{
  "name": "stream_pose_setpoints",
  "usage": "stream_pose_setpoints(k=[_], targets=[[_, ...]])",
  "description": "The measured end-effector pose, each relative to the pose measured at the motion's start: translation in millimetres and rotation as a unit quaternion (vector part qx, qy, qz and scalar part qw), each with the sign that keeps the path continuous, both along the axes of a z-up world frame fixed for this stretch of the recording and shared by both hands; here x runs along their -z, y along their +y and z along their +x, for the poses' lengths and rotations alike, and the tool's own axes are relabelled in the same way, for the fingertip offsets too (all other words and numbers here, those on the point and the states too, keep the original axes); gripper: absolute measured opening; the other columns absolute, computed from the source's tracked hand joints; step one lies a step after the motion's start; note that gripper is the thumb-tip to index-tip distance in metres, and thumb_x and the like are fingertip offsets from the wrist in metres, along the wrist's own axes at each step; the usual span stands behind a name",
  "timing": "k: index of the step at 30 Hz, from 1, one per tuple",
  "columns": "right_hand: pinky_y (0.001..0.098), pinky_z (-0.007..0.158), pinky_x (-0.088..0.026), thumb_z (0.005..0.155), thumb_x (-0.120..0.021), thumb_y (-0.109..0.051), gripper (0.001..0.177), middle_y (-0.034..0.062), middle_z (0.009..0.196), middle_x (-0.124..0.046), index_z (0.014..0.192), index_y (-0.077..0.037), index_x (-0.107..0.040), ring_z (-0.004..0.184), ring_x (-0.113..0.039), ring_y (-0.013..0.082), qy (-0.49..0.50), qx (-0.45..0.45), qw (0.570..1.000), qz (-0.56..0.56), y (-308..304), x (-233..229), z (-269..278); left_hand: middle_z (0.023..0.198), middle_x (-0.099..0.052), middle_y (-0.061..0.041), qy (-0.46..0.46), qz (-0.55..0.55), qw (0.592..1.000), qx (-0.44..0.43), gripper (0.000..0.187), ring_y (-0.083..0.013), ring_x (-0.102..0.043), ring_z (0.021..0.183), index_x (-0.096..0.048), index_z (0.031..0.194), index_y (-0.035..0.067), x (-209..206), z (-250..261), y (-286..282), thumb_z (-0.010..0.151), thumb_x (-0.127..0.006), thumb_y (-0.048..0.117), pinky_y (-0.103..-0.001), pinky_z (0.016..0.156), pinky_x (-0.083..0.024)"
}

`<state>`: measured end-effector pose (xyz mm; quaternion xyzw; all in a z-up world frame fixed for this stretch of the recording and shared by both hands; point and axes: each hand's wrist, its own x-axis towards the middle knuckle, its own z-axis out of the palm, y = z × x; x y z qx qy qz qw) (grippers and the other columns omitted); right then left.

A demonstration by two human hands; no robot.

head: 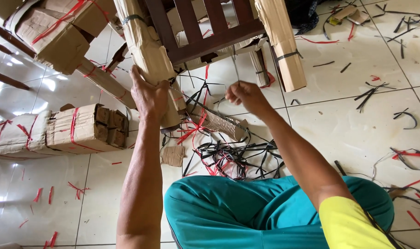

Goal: Securing cardboard protective packaging onto a wooden chair using plastic straps and a utility knife.

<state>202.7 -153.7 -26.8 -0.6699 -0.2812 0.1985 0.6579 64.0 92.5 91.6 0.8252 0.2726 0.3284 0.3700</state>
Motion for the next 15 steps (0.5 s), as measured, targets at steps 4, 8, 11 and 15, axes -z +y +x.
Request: stream_pose_setpoints(k=[4, 8, 11, 15], targets=[[0.0294, 0.083, -0.062, 0.11, -0.04, -0.024, 0.028, 0.0057, 0.107, -0.075, 0.105, -0.012, -0.065, 0.096, -0.075, 0.0156, 0.194, 0.002, 0.965, 0.177, 22, -21, 34, 0.095, -0.071, -0.027, -0.002, -0.007, 1.0, -0.024, 0.071, -0.044, -0.074, 0.087, -0.045, 0.135, 0.007, -6, -3, -6, 0.069, -0.068, 0.017, -0.056, 0.074, -0.054], [0.0365, 0.086, -0.056, 0.105, -0.055, -0.022, 0.025, 0.0153, 0.121, -0.06, 0.119, -0.003, -0.062, 0.099, -0.058, 0.0237, 0.277, 0.021, 0.856, 0.436, 54, -30, 81, 0.104, -0.073, -0.029, 0.012, 0.023, 1.0, 0.005, 0.071, -0.0389, -0.076, 0.073, -0.035, 0.135, 0.004, -7, -2, -1, 0.071, -0.064, 0.009, -0.048, 0.052, -0.066], [0.0316, 0.115, -0.048, 0.106, -0.036, -0.001, 0.047, 0.0204, 0.161, -0.043, 0.152, 0.008, -0.039, 0.146, -0.048, 0.0332, 0.346, 0.035, 0.782, 0.517, 73, -29, 115, 0.106, -0.073, -0.026, 0.006, 0.033, 0.999, 0.006, 0.072, -0.0376, -0.078, 0.076, -0.034, 0.137, 0.003, -2, -3, 0, 0.073, -0.068, 0.01, -0.046, 0.052, -0.067], [0.0261, 0.069, -0.064, 0.093, -0.064, 0.003, 0.018, 0.0187, 0.095, -0.073, 0.111, 0.004, -0.062, 0.079, -0.073, 0.0237, 0.315, 0.073, 0.784, 0.53, 93, -7, 157, 0.102, -0.074, -0.029, 0.024, 0.015, 1.0, -0.004, 0.073, -0.0382, -0.076, 0.07, -0.033, 0.135, 0.004, -2, -6, -4, 0.068, -0.061, 0.009, -0.048, 0.049, -0.068]])
